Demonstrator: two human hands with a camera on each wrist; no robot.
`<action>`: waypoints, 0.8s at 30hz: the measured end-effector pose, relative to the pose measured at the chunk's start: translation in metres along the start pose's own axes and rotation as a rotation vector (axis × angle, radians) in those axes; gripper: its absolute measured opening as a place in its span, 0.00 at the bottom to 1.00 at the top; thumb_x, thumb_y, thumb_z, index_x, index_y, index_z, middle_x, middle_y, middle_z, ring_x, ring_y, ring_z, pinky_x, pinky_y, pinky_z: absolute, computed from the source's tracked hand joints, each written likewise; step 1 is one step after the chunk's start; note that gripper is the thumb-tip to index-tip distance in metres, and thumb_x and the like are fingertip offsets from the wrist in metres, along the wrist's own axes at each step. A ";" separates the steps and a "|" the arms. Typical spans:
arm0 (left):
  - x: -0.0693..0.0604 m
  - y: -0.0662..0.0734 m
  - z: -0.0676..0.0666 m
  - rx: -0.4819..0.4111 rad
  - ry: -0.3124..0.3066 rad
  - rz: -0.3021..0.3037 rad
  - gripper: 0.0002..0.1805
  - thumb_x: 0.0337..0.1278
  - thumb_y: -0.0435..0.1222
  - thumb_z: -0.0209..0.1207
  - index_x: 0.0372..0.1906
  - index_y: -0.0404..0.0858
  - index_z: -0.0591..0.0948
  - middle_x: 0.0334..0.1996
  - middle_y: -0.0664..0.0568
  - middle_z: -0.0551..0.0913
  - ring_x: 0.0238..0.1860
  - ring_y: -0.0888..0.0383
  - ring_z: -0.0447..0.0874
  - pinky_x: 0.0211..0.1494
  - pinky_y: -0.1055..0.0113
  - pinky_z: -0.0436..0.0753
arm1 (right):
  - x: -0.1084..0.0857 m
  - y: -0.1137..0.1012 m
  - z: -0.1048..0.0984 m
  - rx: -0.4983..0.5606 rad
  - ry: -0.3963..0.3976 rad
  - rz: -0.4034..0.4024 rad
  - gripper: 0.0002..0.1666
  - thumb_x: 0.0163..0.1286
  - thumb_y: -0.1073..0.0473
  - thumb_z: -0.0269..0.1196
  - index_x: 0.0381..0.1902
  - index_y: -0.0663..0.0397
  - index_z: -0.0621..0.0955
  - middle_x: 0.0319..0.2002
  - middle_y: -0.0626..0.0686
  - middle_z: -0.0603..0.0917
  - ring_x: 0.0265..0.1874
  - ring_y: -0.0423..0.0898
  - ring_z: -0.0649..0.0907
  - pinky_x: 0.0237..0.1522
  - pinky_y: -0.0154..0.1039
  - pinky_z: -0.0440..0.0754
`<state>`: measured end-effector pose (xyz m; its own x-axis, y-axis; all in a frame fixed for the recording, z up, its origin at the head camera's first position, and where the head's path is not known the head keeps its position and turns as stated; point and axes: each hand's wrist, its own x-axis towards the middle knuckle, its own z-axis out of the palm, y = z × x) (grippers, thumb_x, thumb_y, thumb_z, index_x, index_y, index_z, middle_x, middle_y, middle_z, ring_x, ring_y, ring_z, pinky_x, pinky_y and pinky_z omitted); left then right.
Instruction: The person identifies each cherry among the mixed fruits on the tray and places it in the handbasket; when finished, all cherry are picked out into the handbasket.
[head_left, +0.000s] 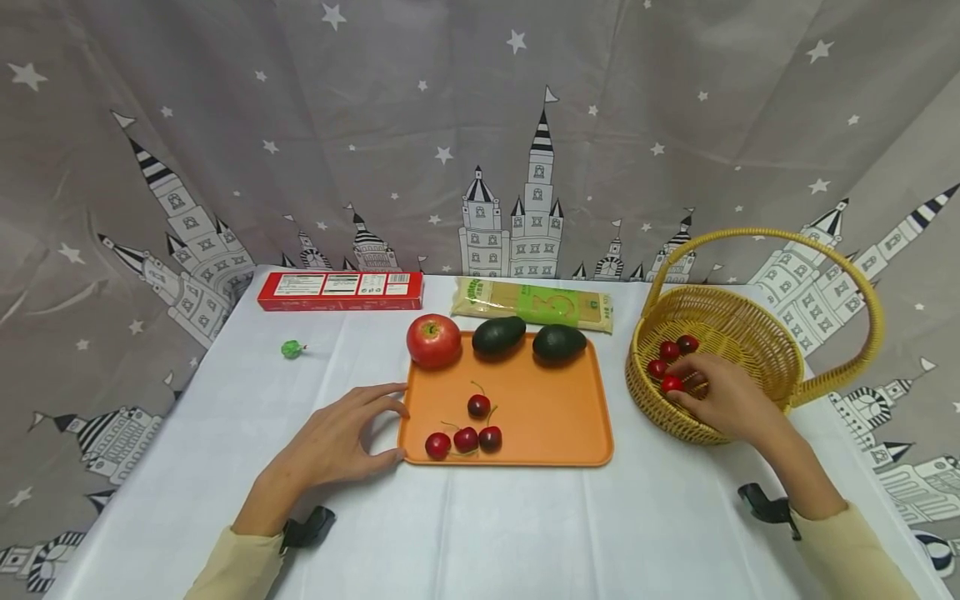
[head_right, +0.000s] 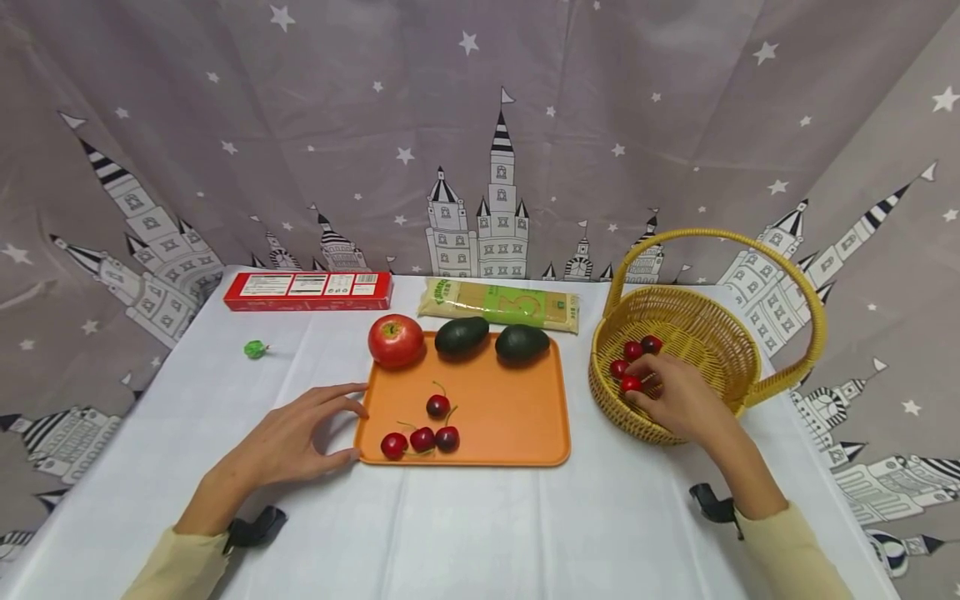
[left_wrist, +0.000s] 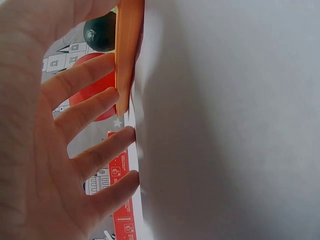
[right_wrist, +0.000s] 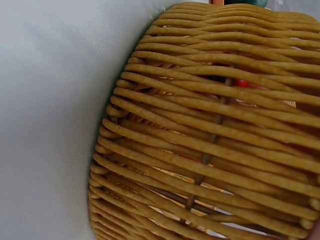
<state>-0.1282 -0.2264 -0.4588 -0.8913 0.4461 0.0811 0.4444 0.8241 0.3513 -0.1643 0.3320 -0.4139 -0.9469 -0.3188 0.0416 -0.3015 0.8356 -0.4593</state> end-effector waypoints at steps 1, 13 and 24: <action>0.000 0.000 0.000 0.000 -0.002 0.000 0.25 0.52 0.56 0.77 0.54 0.59 0.84 0.75 0.54 0.78 0.74 0.48 0.76 0.69 0.40 0.82 | 0.001 0.001 0.000 0.004 -0.010 0.003 0.20 0.68 0.61 0.77 0.55 0.58 0.86 0.48 0.57 0.89 0.44 0.55 0.89 0.46 0.57 0.91; -0.001 -0.001 0.000 0.009 0.025 0.015 0.25 0.50 0.54 0.78 0.54 0.58 0.85 0.74 0.54 0.78 0.73 0.48 0.77 0.68 0.40 0.83 | 0.009 0.007 0.002 0.021 -0.098 -0.024 0.19 0.66 0.64 0.76 0.54 0.56 0.86 0.44 0.53 0.89 0.41 0.48 0.87 0.42 0.46 0.89; -0.001 -0.001 0.001 0.004 0.008 -0.001 0.26 0.50 0.56 0.78 0.55 0.58 0.85 0.75 0.54 0.78 0.74 0.48 0.76 0.69 0.40 0.82 | 0.011 0.007 0.001 0.025 -0.131 -0.011 0.20 0.67 0.63 0.76 0.55 0.57 0.85 0.47 0.55 0.89 0.43 0.51 0.88 0.45 0.52 0.92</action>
<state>-0.1278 -0.2270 -0.4596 -0.8924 0.4425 0.0881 0.4439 0.8260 0.3473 -0.1770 0.3338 -0.4173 -0.9204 -0.3848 -0.0687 -0.3071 0.8207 -0.4818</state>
